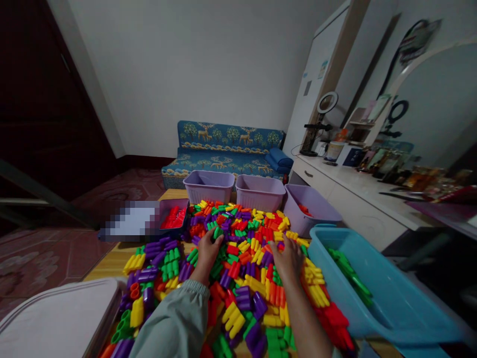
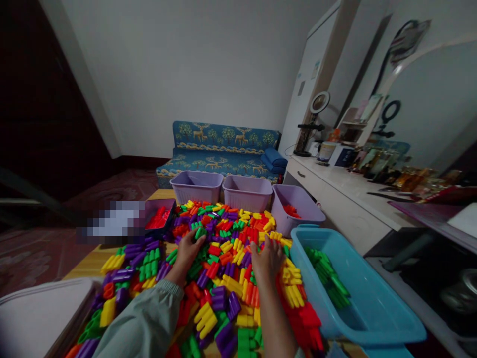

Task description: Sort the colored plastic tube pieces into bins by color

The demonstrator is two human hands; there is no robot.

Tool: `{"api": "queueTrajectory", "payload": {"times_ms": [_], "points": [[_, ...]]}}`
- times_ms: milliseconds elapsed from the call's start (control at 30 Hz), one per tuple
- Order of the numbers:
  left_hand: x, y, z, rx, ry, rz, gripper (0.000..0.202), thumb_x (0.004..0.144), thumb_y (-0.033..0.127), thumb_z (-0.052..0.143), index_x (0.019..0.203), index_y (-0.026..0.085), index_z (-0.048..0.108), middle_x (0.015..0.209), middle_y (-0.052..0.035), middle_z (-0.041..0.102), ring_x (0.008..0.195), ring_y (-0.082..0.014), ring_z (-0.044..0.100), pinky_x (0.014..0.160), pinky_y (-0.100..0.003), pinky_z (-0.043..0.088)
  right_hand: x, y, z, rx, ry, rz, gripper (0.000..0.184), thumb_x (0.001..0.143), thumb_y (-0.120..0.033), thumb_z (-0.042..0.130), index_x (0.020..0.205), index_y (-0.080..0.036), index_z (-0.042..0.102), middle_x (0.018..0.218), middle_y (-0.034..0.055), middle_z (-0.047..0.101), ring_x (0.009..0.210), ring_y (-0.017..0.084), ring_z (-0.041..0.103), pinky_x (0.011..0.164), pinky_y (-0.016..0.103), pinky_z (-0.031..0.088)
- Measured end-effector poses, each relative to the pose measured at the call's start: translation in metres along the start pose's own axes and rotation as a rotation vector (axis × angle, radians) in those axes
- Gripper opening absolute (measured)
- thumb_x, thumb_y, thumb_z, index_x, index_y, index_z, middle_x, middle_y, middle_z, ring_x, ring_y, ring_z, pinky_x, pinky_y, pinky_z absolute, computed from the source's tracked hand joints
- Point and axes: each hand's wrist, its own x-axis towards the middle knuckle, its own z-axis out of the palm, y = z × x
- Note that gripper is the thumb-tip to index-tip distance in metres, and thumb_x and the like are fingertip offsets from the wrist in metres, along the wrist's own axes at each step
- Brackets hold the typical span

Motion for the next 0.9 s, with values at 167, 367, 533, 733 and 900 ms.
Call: {"api": "queueTrajectory", "payload": {"times_ms": [167,367,533,733,900], "points": [[-0.001,0.001,-0.001,0.044,-0.048,0.021,0.051,0.073,0.037,0.065,0.116,0.011,0.062,0.102,-0.0107,0.071,0.096,-0.0267,0.065,0.085,-0.036,0.049,-0.007,-0.043,0.035,0.142,-0.177,0.046,0.06,0.078,-0.051,0.053,0.127,-0.016,0.054,0.138,0.0167,0.048,0.132,0.034,0.036,0.107,0.051,0.026],[-0.001,0.001,-0.003,0.093,-0.087,0.036,0.047,0.076,0.036,0.061,0.117,0.013,0.062,0.099,-0.0093,0.072,0.093,-0.0259,0.066,0.082,-0.036,0.05,-0.015,-0.061,0.019,0.402,-0.41,-0.08,0.069,0.08,-0.059,0.048,0.135,-0.017,0.045,0.138,0.0125,0.049,0.128,0.026,0.045,0.104,0.039,0.038],[-0.002,0.006,-0.004,0.147,-0.09,0.02,0.046,0.076,0.033,0.061,0.118,0.013,0.062,0.097,-0.0097,0.072,0.092,-0.0254,0.066,0.08,-0.034,0.05,-0.038,-0.002,-0.059,-0.015,-0.136,-0.318,0.054,0.083,-0.053,0.049,0.126,-0.02,0.054,0.137,0.0117,0.049,0.131,0.028,0.039,0.11,0.048,0.027],[-0.003,0.013,-0.005,0.212,-0.093,0.015,0.043,0.077,0.031,0.061,0.116,0.013,0.064,0.095,-0.0093,0.072,0.09,-0.0252,0.067,0.079,-0.032,0.05,-0.055,0.066,-0.074,-0.157,-0.09,-0.3,0.061,0.086,-0.054,0.043,0.133,-0.015,0.045,0.139,0.0159,0.045,0.131,0.029,0.038,0.108,0.046,0.032],[-0.003,0.012,-0.005,0.205,-0.105,0.019,0.044,0.077,0.031,0.06,0.117,0.013,0.063,0.095,-0.0087,0.072,0.09,-0.0243,0.066,0.079,-0.032,0.05,-0.041,0.045,-0.034,-0.149,-0.037,-0.155,0.067,0.082,-0.056,0.046,0.135,-0.016,0.044,0.144,0.0163,0.038,0.137,0.032,0.028,0.11,0.051,0.025]]}}
